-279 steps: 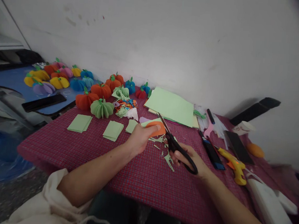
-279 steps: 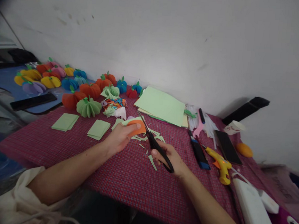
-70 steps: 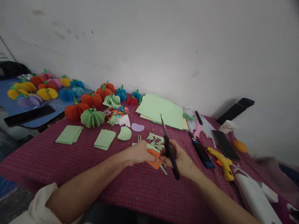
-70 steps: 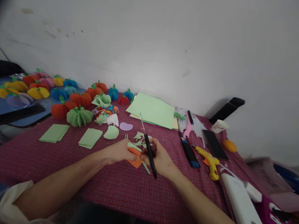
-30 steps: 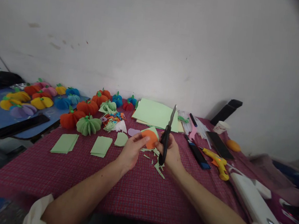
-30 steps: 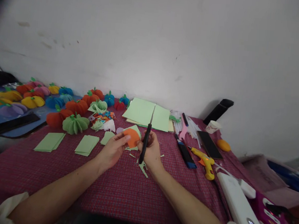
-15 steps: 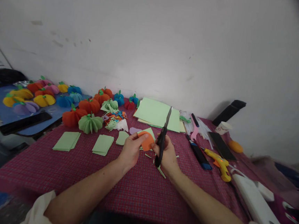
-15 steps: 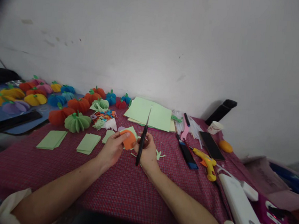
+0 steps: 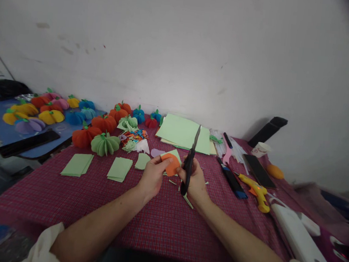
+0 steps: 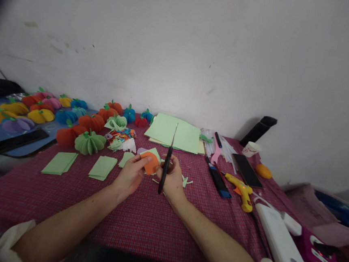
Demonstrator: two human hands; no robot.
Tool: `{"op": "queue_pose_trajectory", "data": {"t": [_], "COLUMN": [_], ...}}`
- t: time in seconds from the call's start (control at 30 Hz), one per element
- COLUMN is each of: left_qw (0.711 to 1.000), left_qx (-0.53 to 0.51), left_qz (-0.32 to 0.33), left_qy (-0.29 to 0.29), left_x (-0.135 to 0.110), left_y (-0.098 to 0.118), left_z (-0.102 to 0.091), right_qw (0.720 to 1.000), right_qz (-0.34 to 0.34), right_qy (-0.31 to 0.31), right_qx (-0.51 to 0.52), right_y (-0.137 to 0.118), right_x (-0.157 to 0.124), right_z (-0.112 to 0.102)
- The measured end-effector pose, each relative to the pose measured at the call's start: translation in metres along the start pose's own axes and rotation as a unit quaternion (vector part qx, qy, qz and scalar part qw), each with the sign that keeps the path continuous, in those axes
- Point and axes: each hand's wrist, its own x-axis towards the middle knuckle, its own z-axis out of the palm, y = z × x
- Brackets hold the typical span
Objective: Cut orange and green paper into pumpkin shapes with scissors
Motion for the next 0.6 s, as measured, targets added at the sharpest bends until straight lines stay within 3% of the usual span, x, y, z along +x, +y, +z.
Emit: {"op": "queue_pose_trajectory", "data": {"t": [0.23,0.43,0.5,0.6], "left_qw": [1.0,1.0,1.0,1.0], "left_qx": [0.015,0.014,0.006,-0.008], "left_qz": [0.005,0.005,0.002,-0.003], "left_qy": [-0.002,-0.015,-0.018,-0.018], "left_x": [0.001,0.003,0.004,0.007], "left_y": [0.0,0.001,0.004,0.008], "left_z": [-0.002,-0.005,-0.007,-0.009], "right_qw": [1.0,0.999,0.996,0.972], "right_qz": [0.006,0.024,0.036,0.096], "right_qy": [0.004,-0.028,-0.057,-0.171], "right_qx": [-0.009,-0.033,-0.062,-0.127], "right_y": [0.0,-0.004,-0.015,-0.044], "right_x": [-0.001,-0.003,-0.005,-0.012], "right_z": [0.001,-0.008,-0.018,-0.04]}}
